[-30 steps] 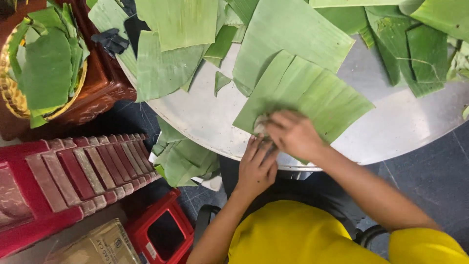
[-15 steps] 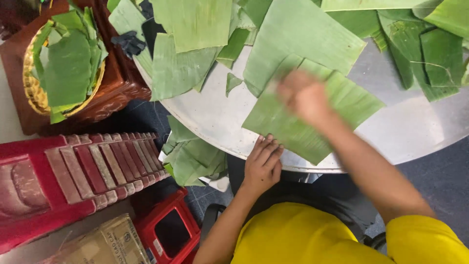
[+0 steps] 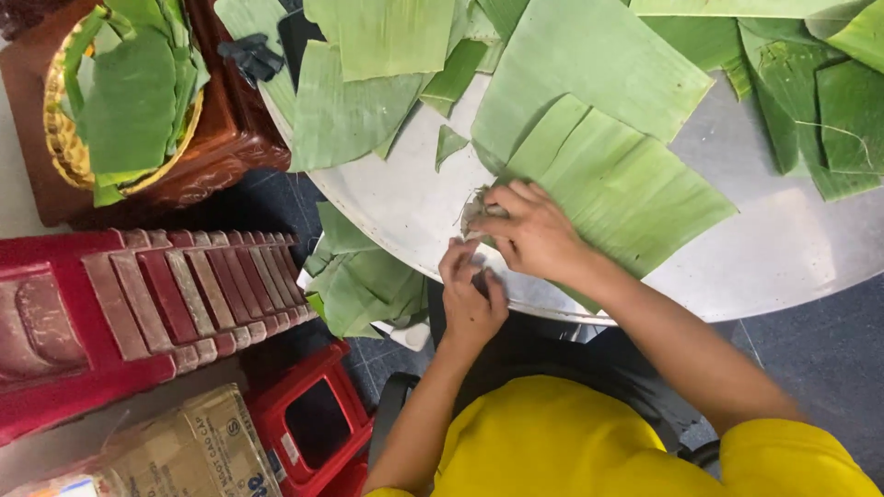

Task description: The person is cleaning banana leaves by wiping them with a cloth on a metal table.

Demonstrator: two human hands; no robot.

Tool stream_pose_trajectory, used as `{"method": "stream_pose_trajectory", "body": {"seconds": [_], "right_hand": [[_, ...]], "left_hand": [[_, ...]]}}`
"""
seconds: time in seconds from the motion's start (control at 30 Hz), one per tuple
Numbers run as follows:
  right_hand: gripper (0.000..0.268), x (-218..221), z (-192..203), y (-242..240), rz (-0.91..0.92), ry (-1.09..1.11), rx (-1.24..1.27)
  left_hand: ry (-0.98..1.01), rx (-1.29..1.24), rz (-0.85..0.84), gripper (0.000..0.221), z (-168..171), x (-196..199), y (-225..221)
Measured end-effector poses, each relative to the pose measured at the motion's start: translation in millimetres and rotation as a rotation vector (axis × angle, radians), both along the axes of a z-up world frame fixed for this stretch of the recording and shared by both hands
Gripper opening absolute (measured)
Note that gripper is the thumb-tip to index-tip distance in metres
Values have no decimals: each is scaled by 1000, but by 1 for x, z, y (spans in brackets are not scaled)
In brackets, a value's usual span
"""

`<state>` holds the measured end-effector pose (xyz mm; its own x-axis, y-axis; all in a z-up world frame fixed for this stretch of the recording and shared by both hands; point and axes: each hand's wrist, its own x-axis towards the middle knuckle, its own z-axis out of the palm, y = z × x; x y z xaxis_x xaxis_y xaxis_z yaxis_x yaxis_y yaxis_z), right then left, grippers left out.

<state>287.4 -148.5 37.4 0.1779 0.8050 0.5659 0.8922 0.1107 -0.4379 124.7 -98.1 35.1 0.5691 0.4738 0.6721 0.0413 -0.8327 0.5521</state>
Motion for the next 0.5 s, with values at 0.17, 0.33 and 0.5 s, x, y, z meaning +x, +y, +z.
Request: {"method": "stream_pose_trajectory", "body": {"seconds": [0.17, 0.33, 0.5], "right_hand": [[16, -6, 25, -20, 45, -12, -16], [18, -14, 26, -72, 91, -30, -31], [23, -25, 38, -151, 57, -29, -202]], "left_hand": [[32, 10, 35, 20, -3, 6, -5], [221, 109, 35, 29, -8, 4, -3], [268, 133, 29, 29, -12, 6, 0]]}}
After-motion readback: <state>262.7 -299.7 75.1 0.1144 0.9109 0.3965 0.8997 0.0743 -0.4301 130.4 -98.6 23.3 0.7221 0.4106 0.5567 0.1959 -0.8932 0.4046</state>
